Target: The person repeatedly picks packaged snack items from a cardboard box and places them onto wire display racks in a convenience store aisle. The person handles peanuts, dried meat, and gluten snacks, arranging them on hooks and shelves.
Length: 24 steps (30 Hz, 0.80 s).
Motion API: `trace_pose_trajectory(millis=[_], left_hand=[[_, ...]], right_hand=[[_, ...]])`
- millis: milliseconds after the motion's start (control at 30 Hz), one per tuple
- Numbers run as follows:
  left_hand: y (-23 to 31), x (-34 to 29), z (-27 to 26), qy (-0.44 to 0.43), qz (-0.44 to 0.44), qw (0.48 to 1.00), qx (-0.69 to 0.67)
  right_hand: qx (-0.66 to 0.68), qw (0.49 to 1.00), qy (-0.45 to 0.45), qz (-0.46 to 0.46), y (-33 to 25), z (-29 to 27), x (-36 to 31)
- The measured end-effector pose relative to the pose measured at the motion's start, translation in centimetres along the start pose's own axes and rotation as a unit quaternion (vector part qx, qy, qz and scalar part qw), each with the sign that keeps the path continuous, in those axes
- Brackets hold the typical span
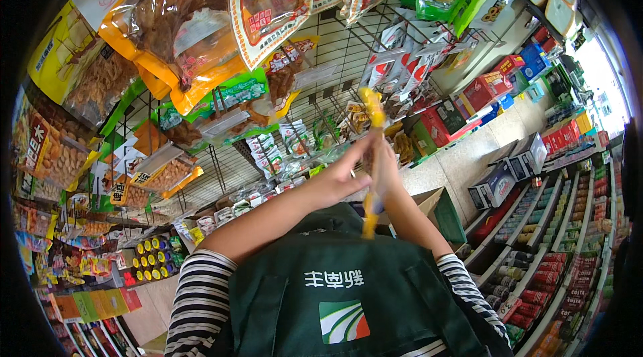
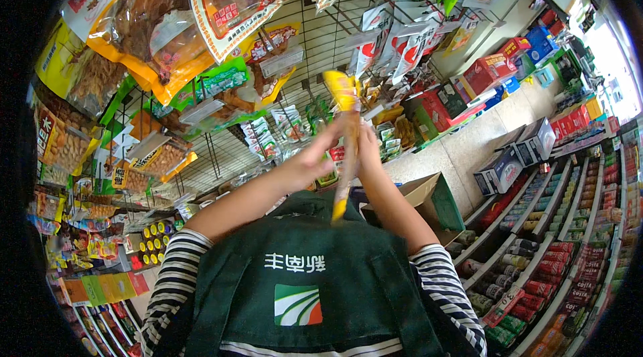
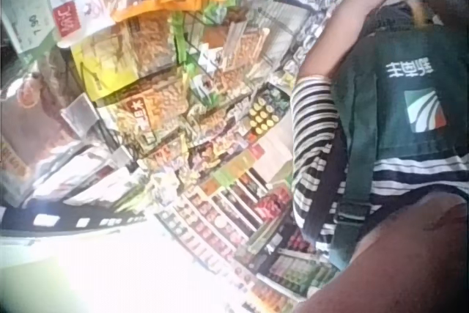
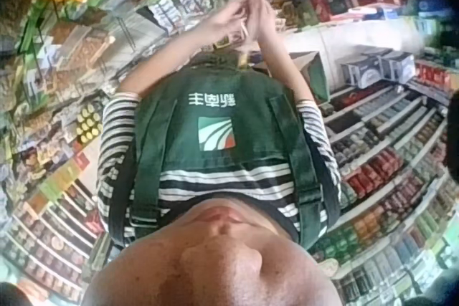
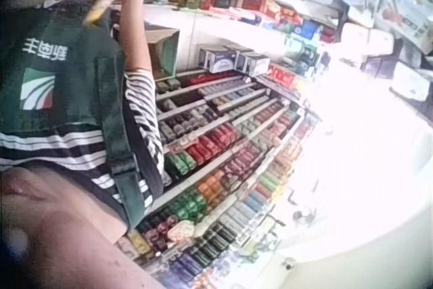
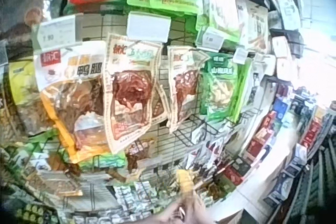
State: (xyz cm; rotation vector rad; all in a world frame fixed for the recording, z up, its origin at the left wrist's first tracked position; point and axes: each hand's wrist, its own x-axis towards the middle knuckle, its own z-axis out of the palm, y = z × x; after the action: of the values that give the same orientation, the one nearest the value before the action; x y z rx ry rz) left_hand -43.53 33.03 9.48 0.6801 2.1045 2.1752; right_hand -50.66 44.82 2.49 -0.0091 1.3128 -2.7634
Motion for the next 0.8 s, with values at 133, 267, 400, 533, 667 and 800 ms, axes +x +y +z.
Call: trace_pose_trajectory(millis=[133,267,400,533,667,800], left_hand=[[0.5,1.8,3.1,-0.098,0.119,0.859,0.488],[-0.7,0.2,3.7,-0.106,0.176,0.810,0.549],[-0.5,-0.5,5.6,-0.152,0.262,0.716,0.629],[-0.5,-1.1,6.3,-0.122,0.327,0.649,0.676],[0.0,-1.1,6.8,-0.095,0.359,0.621,0.690],[-1.2,-1.4,6.5,-0.098,0.346,0.635,0.683]], right_hand=[[0.060,0.998,0.027,0.011,-1.1,0.0,-1.3],[-0.004,0.993,-0.013,0.121,0.1,-0.7,-1.5],[-0.026,0.990,-0.008,0.136,-0.9,-2.4,-3.4],[-0.035,0.988,-0.014,0.152,-0.8,-2.9,-3.8],[-0.045,0.987,-0.010,0.153,-1.4,-3.6,-4.1],[-0.055,0.984,-0.021,0.166,-0.8,-3.9,-3.7]])
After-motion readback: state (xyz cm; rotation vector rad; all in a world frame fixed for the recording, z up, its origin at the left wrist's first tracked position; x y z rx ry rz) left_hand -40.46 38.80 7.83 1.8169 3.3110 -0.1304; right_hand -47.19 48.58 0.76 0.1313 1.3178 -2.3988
